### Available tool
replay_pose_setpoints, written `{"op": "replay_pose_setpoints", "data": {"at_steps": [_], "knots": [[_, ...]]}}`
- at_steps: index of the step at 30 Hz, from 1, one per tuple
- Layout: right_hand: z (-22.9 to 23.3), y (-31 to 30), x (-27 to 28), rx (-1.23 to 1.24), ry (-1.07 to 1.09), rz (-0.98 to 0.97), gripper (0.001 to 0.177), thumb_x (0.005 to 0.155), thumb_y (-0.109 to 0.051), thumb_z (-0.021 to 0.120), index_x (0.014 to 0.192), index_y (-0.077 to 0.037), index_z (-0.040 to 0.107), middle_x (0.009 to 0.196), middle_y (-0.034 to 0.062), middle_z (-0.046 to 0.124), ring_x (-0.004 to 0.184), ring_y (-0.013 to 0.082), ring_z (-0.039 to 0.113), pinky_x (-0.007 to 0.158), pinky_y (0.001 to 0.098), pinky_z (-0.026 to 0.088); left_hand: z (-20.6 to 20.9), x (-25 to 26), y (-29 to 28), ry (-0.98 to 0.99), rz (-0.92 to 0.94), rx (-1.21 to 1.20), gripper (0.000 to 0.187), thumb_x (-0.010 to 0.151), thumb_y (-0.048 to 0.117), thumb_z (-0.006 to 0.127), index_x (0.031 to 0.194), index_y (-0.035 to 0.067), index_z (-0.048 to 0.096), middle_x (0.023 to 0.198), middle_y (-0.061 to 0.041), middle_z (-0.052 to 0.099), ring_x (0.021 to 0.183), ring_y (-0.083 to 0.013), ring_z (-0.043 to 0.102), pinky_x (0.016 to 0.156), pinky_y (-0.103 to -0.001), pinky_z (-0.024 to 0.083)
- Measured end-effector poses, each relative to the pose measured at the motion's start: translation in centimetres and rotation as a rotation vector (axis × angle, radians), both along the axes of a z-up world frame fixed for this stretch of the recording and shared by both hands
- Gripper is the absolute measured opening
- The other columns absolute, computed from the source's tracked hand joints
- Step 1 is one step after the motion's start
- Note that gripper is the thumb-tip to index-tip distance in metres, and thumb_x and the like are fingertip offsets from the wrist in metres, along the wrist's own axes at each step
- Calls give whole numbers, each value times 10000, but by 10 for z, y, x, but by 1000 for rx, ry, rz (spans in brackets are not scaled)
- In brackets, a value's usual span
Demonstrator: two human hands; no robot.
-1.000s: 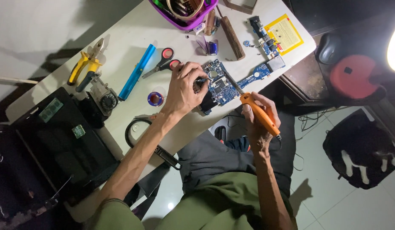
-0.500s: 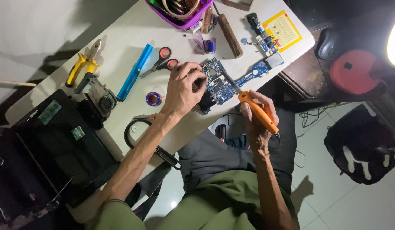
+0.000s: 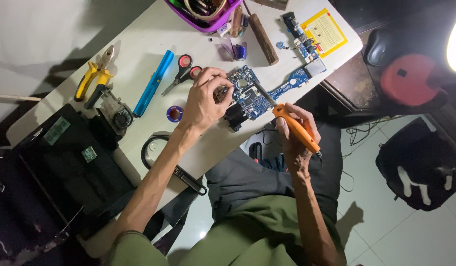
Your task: Soldering electronic components onto a motherboard using a soldering iron and solder wire on a repair bench.
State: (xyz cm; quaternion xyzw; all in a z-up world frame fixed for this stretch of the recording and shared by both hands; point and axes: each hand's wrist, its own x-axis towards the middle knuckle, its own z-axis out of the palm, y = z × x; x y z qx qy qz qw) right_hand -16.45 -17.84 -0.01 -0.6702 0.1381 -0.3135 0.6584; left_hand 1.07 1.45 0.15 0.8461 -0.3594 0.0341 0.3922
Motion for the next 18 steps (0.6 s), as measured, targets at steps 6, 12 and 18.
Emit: {"op": "replay_pose_setpoints", "data": {"at_steps": [6, 12, 18], "knots": [[3, 0, -2, -65, 27, -5, 388, 949, -30, 755, 1316, 3, 637, 921, 204, 682, 743, 213, 679, 747, 341, 608, 6, -8, -5, -96, -2, 90, 96, 924, 183, 768, 1004, 138, 739, 1133, -21, 602, 1230, -255, 642, 1152, -530, 367], [-3, 0, -1, -36, -13, 4, 397, 933, -18, 760, 1313, -3, 646, 934, 221, 701, 742, 230, 691, 741, 345, 603, 3, -7, -5, -137, 4, 102, 104, 928, 192, 759, 1026, 157, 750, 1129, -7, 599, 1225, -249, 642, 1138, -534, 386], [-7, -2, 0, -28, -34, 6, 405, 927, -20, 770, 1311, -2, 646, 939, 226, 698, 736, 236, 693, 752, 344, 611, 3, -4, -4, -114, -7, 97, 100, 948, 170, 701, 1044, 169, 729, 1127, -2, 606, 1222, -237, 643, 1145, -521, 368]]}}
